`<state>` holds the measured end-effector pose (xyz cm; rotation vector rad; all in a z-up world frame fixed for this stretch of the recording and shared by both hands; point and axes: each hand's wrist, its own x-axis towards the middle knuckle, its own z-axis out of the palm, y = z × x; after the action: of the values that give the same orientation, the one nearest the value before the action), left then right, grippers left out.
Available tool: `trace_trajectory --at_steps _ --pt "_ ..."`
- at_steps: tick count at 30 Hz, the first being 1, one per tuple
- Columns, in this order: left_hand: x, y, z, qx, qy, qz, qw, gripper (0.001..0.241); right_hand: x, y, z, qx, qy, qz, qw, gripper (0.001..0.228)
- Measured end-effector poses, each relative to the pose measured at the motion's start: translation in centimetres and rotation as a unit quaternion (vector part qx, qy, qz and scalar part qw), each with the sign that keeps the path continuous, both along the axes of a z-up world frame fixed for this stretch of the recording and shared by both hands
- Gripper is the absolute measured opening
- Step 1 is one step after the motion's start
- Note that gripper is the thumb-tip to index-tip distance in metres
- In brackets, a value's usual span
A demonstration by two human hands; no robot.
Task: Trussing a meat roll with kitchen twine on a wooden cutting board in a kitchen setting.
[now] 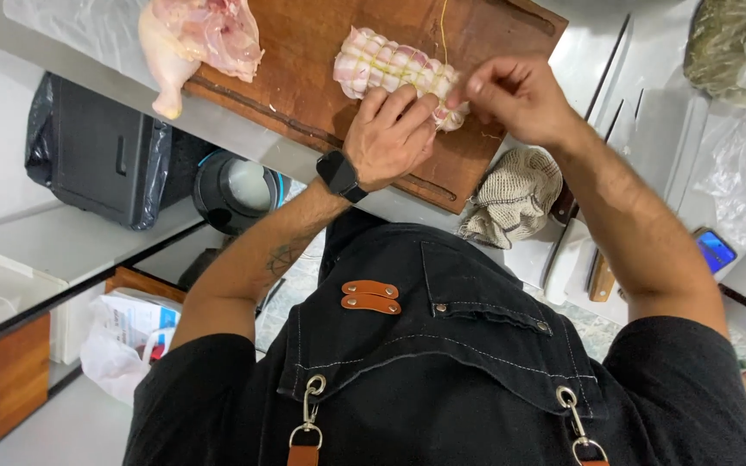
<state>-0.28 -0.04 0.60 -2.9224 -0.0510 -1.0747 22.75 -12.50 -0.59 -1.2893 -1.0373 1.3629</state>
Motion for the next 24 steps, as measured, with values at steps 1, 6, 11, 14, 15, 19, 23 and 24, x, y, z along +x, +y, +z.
trace_trajectory --at_steps 1,6,11,14,15,19,23,24 --pt "-0.2 0.1 0.0 -0.007 0.016 -0.002 1.0 0.015 -0.4 -0.1 0.3 0.018 -0.031 0.012 0.999 0.018" --pt "-0.1 1.6 1.5 -0.011 0.09 0.007 0.996 0.009 -0.9 0.1 1.1 0.033 -0.094 0.023 0.995 0.005" --pt "1.8 4.6 4.2 0.091 0.183 -0.048 0.978 0.024 -1.0 1.0 2.7 0.046 -0.11 0.08 0.99 0.017" --pt "3.2 5.2 4.8 0.145 0.226 -0.065 0.961 0.031 -1.3 1.1 3.1 0.015 -0.157 0.066 0.985 0.014" --pt "3.6 5.3 4.1 0.145 0.225 -0.065 0.961 0.031 -1.3 1.1 3.3 0.015 -0.159 0.066 0.985 0.014" --pt "5.3 5.7 2.9 0.131 0.212 -0.081 0.965 0.019 -1.2 1.2 3.1 0.02 -0.193 0.072 0.978 0.017" --pt "3.7 4.3 5.1 -0.205 0.061 0.033 0.976 0.017 -1.2 1.2 2.5 -0.013 -0.188 0.059 0.98 0.008" --pt "2.9 3.7 4.0 -0.204 0.059 0.032 0.977 0.017 -1.2 1.3 2.4 -0.012 -0.19 0.057 0.98 0.008"
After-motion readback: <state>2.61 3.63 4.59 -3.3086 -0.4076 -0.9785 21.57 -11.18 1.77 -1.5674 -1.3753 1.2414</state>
